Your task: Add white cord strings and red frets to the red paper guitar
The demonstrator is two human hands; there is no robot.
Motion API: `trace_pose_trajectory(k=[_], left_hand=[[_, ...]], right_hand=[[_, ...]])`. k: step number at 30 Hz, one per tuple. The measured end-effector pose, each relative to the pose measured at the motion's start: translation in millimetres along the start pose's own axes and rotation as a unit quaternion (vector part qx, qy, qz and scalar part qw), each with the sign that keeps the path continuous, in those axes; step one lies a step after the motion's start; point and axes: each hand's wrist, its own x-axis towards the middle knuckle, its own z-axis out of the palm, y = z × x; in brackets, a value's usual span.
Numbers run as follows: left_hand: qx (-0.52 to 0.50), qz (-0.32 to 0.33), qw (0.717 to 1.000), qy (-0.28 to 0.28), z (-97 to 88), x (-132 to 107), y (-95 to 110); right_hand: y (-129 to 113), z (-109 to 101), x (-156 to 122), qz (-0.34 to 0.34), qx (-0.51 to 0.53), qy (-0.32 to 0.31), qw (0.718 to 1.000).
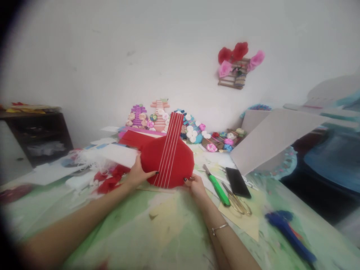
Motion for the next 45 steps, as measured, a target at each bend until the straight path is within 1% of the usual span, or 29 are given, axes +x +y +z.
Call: trace_pose_trajectory(k=[6,9,11,12,13,16,18,23,25,30,39,45], left_hand=[[0.047,0.044,0.998,0.027,5.7,1,-7],[0.058,0.079,0.994,0.044,7.5,2,-10],[0.040,0.100,0.993,0.052,8.4,3,-11],[0.018,0.098,0.994,0.053,8.8,3,-11],[-0.012,0.084,0.995,0.051,9.1,3,-11],[-0.105,0.010,0.994,0.033,9.3,5,-11],[-0.139,-0.014,0.990,0.019,8.8,5,-11],[-0.170,-0.026,0.983,-0.061,7.0,5,-9],[-0.182,-0.035,0.980,-0.077,6.9,3,-8],[-0.206,-0.057,0.972,-0.098,8.1,2,-8],[-0.234,-0.065,0.963,-0.121,9.4,1,-8],[-0.242,-0.081,0.959,-0.123,10.9,2,-12]], right_hand=[[1,-2,3,0.002,0.003,0.008,1.000],[2,-3,5,-0.003,0.007,0.017,1.000],[2,-5,5,-0.007,0.012,0.024,1.000],[2,-6,6,-0.009,0.016,0.028,0.999],[2,-6,6,-0.009,0.021,0.032,0.999],[1,-9,8,-0.010,0.038,0.043,0.998],[-1,-10,9,-0.011,0.049,0.049,0.998],[-4,-9,9,-0.011,0.068,0.057,0.996],[-5,-9,8,-0.009,0.070,0.057,0.996],[-5,-7,6,-0.006,0.069,0.052,0.996],[-4,-2,4,-0.008,0.068,0.042,0.997],[-3,-2,4,-0.004,0.066,0.043,0.997]])
